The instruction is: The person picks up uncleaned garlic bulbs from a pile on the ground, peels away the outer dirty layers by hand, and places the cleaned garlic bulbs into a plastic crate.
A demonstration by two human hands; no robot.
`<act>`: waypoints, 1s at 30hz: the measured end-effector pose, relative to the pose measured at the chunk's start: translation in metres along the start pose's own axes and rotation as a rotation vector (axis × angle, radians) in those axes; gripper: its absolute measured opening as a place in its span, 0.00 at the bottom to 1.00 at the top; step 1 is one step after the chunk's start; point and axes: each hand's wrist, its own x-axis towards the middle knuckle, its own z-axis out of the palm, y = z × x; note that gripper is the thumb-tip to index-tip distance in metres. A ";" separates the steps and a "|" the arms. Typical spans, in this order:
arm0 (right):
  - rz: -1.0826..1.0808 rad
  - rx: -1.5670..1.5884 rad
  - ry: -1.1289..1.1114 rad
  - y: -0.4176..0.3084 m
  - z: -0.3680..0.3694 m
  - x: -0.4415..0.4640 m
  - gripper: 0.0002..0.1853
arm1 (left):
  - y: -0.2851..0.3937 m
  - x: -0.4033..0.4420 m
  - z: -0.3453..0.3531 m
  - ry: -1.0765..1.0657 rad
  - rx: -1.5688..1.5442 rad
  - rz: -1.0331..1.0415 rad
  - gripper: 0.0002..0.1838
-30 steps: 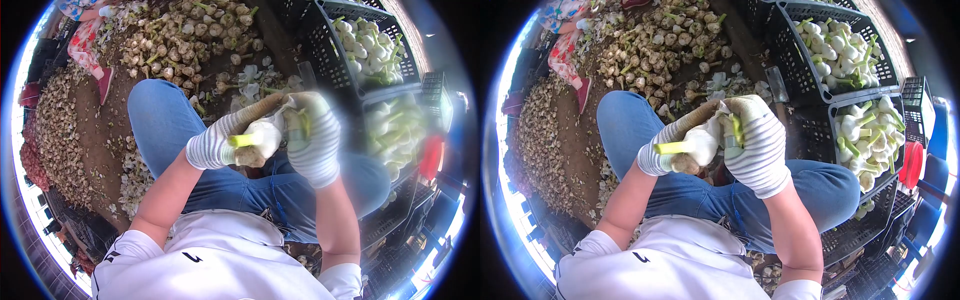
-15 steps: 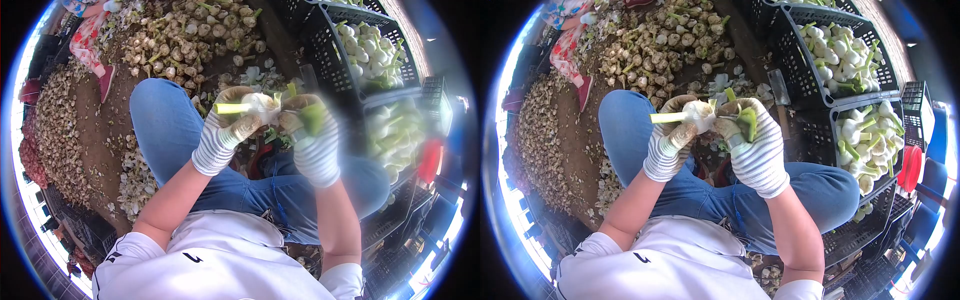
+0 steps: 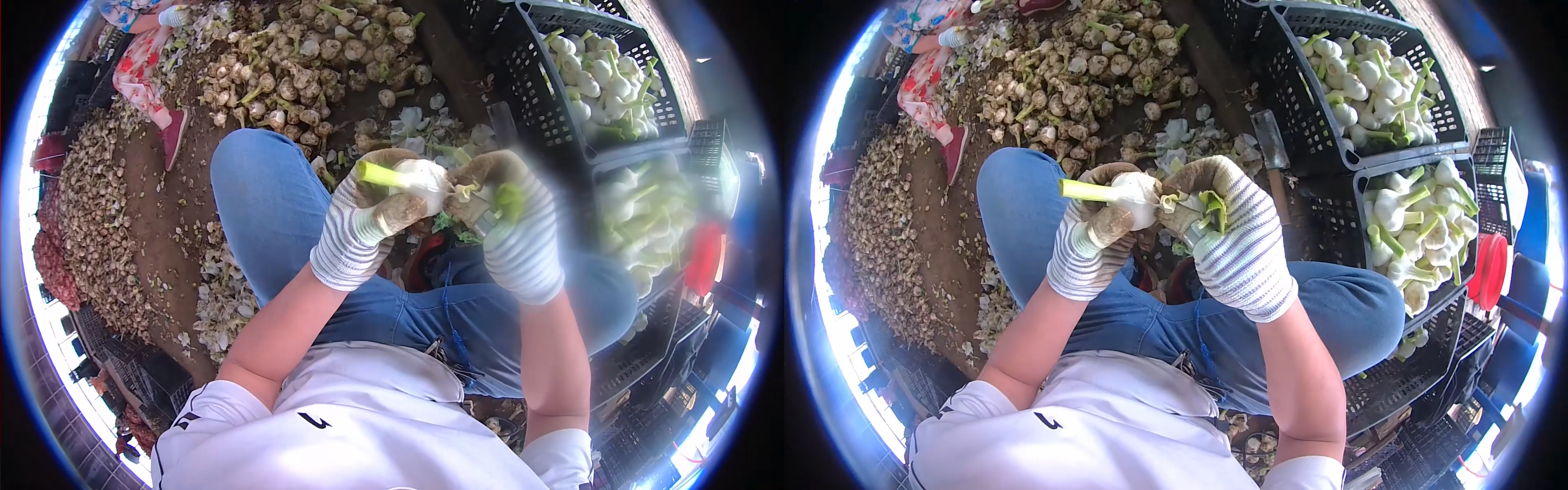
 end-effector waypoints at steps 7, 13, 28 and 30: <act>-0.334 -0.321 0.209 0.007 -0.001 0.003 0.09 | 0.014 -0.002 -0.002 -0.092 0.105 -0.190 0.43; 0.159 0.308 -0.203 -0.002 -0.013 0.003 0.19 | 0.010 -0.004 -0.009 -0.122 0.163 -0.045 0.30; 0.454 0.333 -0.378 -0.001 -0.015 0.006 0.21 | 0.027 -0.008 -0.009 -0.135 0.346 -0.135 0.29; 0.458 0.348 -0.397 -0.002 -0.016 0.006 0.20 | 0.026 -0.007 -0.010 -0.134 0.360 -0.121 0.34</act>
